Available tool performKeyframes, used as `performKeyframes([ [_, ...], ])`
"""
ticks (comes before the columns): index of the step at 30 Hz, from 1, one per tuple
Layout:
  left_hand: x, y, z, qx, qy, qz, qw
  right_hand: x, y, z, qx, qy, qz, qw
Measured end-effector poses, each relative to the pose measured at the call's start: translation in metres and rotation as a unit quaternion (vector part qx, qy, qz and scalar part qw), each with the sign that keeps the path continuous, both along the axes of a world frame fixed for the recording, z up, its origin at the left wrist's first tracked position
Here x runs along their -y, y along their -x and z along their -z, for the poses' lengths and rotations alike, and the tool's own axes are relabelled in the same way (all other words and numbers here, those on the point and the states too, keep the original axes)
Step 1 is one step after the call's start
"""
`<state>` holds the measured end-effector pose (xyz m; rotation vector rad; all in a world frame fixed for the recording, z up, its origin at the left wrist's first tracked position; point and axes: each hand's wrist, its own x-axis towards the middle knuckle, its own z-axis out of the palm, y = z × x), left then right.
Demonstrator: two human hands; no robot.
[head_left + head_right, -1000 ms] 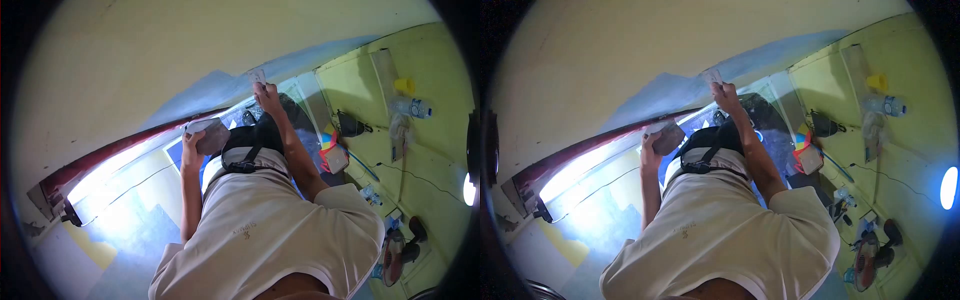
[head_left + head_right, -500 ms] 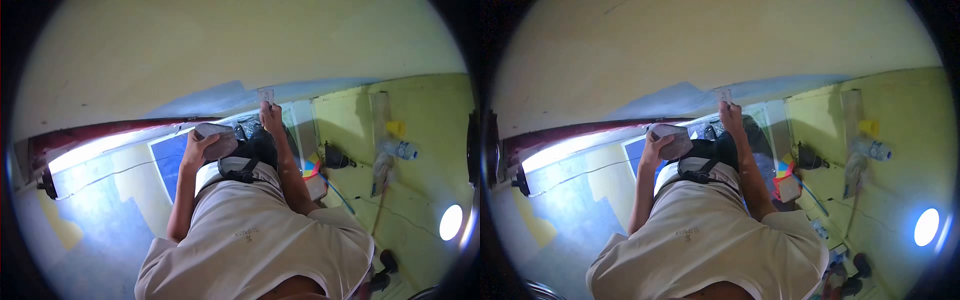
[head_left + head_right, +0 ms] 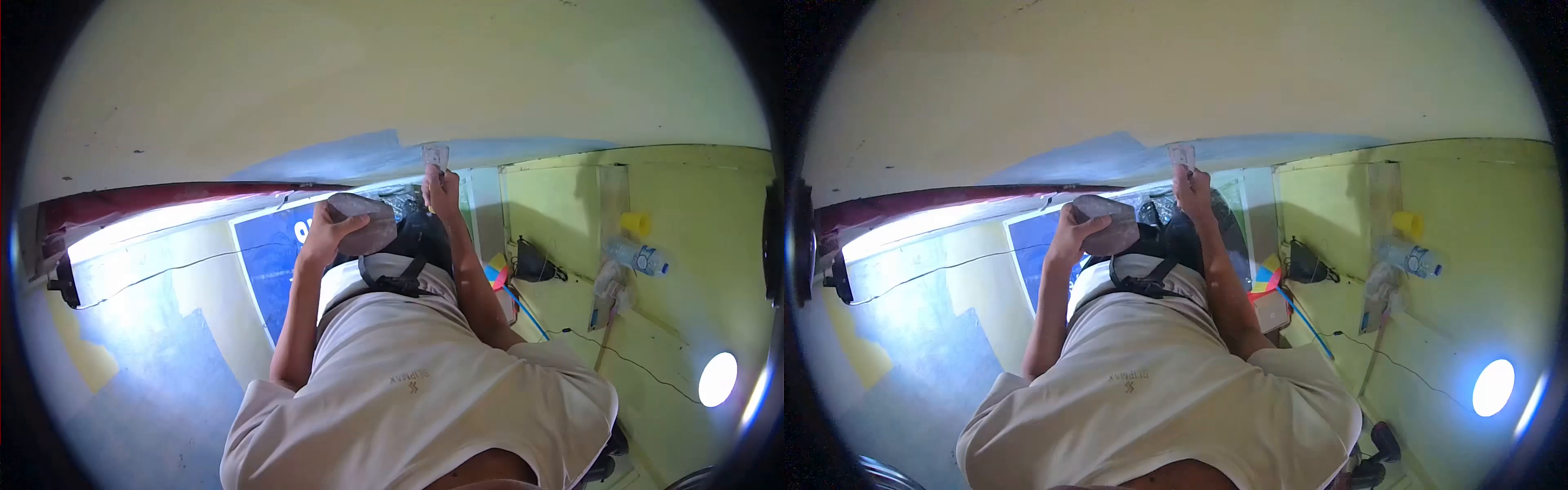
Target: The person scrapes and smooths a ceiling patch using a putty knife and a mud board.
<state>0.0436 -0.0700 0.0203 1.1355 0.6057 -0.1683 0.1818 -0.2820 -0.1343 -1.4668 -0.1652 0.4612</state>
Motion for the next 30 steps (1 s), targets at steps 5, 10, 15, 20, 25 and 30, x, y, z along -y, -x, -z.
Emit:
performKeyframes([
  [5, 0.0, -0.002, -0.012, -0.017, -0.082, 0.023, 0.996, -0.015, -0.002, 0.002, 0.014, 0.025, 0.002, 1.0],
  [10, -0.004, -0.006, -0.022, -0.011, -0.101, 0.081, 0.992, -0.017, 0.003, -0.007, 0.013, 0.022, 0.028, 0.999],
  [15, -0.003, -0.013, -0.032, 0.008, -0.125, 0.086, 0.988, -0.003, 0.005, 0.0, -0.01, -0.019, -0.001, 1.0],
  [20, -0.005, -0.012, -0.013, 0.02, -0.123, 0.094, 0.988, -0.016, -0.008, 0.004, 0.038, 0.034, 0.019, 0.999],
  [25, 0.002, -0.002, -0.021, -0.001, -0.157, 0.084, 0.984, -0.011, 0.005, 0.014, 0.013, 0.015, 0.023, 1.0],
  [30, -0.001, 0.003, 0.011, 0.011, -0.202, 0.097, 0.974, -0.018, 0.007, -0.023, -0.009, -0.018, 0.018, 1.0],
])
